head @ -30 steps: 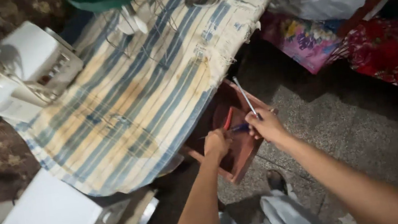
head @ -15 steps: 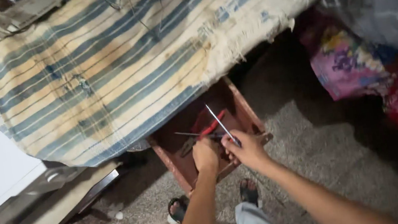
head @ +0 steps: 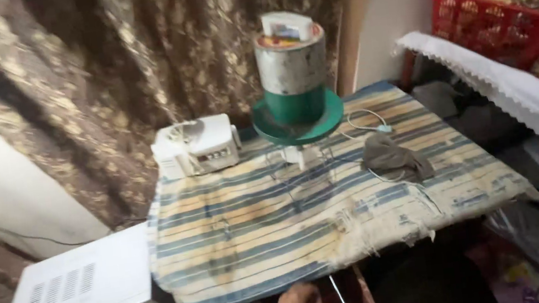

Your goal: Repairing and adjusting a blender-like appliance and associated electrical wiring.

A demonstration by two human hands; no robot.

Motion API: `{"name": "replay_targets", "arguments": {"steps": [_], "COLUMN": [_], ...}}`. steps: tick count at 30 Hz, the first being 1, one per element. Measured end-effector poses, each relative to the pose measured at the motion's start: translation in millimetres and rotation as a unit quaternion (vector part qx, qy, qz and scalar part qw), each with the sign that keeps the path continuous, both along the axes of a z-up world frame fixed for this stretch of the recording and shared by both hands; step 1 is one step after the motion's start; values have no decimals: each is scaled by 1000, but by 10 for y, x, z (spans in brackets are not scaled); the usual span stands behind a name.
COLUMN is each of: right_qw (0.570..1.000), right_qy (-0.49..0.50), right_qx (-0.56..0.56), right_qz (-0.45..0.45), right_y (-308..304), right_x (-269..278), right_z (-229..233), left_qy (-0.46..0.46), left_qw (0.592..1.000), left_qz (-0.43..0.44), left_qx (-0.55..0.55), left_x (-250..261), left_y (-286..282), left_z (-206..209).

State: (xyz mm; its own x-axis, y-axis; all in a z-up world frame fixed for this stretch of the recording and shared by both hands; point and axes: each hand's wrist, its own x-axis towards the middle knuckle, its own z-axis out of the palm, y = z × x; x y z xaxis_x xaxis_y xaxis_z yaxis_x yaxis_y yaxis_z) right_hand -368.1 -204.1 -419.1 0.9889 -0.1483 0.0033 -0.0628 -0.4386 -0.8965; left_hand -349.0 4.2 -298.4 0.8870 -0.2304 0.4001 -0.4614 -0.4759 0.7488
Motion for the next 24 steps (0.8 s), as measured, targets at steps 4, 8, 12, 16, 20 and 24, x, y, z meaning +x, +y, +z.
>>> {"name": "replay_targets", "arguments": {"steps": [4, 8, 12, 16, 20, 24], "right_qw": [997, 989, 993, 996, 956, 917], "right_qy": [-48, -67, 97, 81, -238, -348], "right_qx": [-12, -21, 34, -20, -159, -31], "right_qz": [-55, -129, -55, -7, -65, -195], "right_y": [-127, -250, -475, -346, -73, 361], "right_x": [320, 312, 503, 777, 1190, 1600], "right_z": [202, 124, 639, 1692, 2503, 3630], "left_qy": [91, -76, -94, -103, -117, -106], "left_qw": [995, 997, 993, 989, 981, 955], "left_qz": [-3, 15, 37, 72, 61, 101], "left_qx": [50, -30, -65, -77, -145, -259], "left_x": [343, 777, 1252, 1661, 2071, 2582], "left_y": [24, 0, -13, -27, 3, -9], "left_z": [949, 1307, 1791, 2031, 2260, 2683]}}
